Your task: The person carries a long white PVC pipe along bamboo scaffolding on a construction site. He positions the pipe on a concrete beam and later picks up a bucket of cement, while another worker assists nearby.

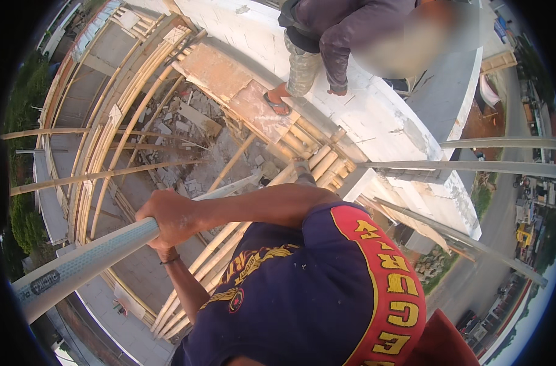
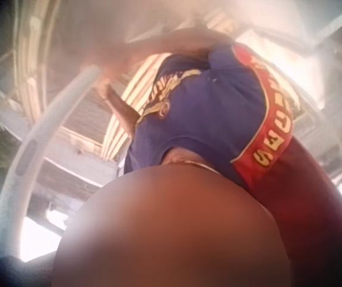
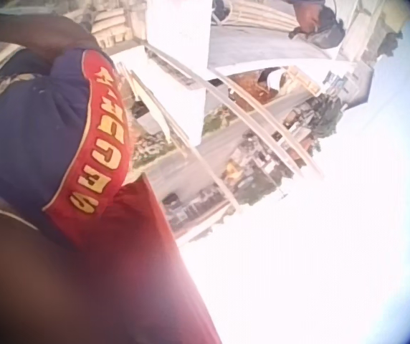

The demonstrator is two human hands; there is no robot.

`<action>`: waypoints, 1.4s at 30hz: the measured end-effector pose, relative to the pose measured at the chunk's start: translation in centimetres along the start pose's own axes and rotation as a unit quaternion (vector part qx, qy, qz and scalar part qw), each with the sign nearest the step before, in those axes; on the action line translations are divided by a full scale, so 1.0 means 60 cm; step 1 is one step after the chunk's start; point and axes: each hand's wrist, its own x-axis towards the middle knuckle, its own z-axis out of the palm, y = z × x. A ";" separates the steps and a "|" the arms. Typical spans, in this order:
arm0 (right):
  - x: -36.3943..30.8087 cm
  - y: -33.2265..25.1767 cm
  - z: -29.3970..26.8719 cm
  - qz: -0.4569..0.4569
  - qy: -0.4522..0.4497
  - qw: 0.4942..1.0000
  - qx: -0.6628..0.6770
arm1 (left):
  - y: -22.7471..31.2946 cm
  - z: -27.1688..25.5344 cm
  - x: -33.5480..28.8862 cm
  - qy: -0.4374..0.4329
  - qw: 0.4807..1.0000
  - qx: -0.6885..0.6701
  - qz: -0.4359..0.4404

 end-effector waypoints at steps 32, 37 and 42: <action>-0.049 0.090 -0.053 0.054 0.041 0.998 -0.017 | 0.252 0.121 0.119 0.043 0.928 0.111 0.353; 0.035 -0.015 -0.073 0.049 0.095 0.994 -0.012 | -0.054 0.059 0.027 0.049 0.974 0.208 -0.078; 0.111 -0.131 -0.072 0.041 0.078 0.996 -0.022 | -0.185 0.100 0.023 -0.059 0.983 0.135 -0.110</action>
